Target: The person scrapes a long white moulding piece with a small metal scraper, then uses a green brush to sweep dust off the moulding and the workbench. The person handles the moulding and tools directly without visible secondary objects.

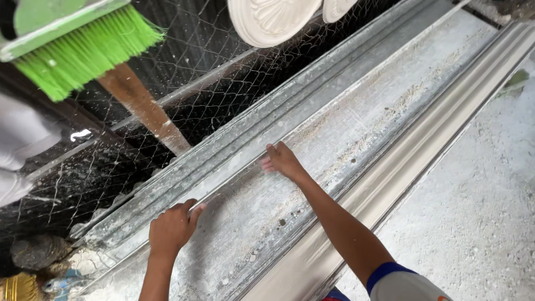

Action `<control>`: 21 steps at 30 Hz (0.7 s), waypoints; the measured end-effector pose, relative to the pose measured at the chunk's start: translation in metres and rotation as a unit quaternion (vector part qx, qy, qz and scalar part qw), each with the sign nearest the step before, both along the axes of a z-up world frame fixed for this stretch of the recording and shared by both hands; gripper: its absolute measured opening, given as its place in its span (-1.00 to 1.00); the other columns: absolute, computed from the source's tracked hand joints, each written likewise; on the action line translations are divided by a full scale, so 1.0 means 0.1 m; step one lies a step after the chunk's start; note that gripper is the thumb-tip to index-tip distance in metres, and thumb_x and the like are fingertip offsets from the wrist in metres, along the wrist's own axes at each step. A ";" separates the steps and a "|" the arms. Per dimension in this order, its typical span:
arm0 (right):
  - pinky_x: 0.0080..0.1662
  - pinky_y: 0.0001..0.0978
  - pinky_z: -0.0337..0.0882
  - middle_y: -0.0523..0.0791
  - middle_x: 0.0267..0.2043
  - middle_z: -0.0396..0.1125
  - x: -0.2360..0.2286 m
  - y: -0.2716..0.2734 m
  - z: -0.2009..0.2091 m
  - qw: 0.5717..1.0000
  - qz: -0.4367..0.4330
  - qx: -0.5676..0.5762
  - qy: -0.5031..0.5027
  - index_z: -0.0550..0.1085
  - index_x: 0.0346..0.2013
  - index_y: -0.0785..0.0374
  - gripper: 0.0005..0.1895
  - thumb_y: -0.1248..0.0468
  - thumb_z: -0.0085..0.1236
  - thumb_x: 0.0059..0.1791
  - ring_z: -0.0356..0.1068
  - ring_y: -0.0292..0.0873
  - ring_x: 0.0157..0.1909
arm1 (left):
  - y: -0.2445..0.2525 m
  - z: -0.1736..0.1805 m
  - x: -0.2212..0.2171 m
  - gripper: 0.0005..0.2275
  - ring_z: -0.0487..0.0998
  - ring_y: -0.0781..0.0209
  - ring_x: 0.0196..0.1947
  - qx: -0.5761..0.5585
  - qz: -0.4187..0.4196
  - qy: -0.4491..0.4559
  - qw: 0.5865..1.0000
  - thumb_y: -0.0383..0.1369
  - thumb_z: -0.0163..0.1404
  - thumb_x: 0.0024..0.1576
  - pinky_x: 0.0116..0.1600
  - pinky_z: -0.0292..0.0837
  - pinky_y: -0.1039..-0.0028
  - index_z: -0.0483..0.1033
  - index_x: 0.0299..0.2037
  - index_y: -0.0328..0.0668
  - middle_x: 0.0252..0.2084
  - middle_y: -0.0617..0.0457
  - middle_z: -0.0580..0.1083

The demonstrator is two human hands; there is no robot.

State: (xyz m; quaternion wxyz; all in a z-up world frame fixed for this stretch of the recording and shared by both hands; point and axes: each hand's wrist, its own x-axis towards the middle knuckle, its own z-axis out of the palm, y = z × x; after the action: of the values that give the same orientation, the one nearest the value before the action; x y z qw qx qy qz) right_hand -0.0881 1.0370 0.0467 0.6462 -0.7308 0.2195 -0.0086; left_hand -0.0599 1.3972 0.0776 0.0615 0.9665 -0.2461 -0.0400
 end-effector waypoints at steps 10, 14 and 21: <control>0.33 0.16 0.25 0.22 0.45 0.00 -0.64 -1.86 -0.43 0.945 -0.156 0.284 0.040 -0.22 0.55 0.26 0.04 -0.40 -0.38 0.03 0.12 0.30 0.43 | -0.16 -0.51 -0.60 -0.63 0.67 0.09 -0.25 -0.023 -0.047 -0.117 0.992 -0.02 -0.05 0.17 -0.30 0.60 0.28 0.53 0.02 -0.04 -0.09 0.08 0.60; 0.42 0.11 0.22 0.06 0.45 0.15 -0.58 -2.54 -1.02 0.903 -0.192 0.354 -0.151 0.12 0.46 0.26 -0.19 -0.20 -0.06 0.09 0.20 0.10 0.43 | -0.17 -0.97 -1.07 -0.61 0.62 -0.14 0.00 -0.001 -0.086 -0.224 0.971 -0.16 0.04 0.09 -0.05 0.62 0.24 0.49 0.10 -0.12 0.06 -0.06 0.54; 0.37 0.03 0.26 -0.08 0.25 0.34 -0.65 -2.75 -1.54 0.910 -0.288 0.296 -0.023 0.34 0.28 0.19 -0.42 -0.01 0.11 0.04 0.30 0.01 0.34 | -0.19 -1.51 -1.46 -0.46 0.49 -0.20 0.17 0.001 -0.039 -0.196 0.980 -0.16 0.09 0.03 0.16 0.50 0.15 0.37 0.25 -0.07 0.21 -0.09 0.43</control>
State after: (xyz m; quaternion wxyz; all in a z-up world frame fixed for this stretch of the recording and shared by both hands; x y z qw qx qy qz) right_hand -0.1532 0.7615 -0.1074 0.8073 -0.4106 0.3980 -0.1458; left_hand -0.2061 1.3782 -0.0736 0.0098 0.9451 -0.2911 0.1478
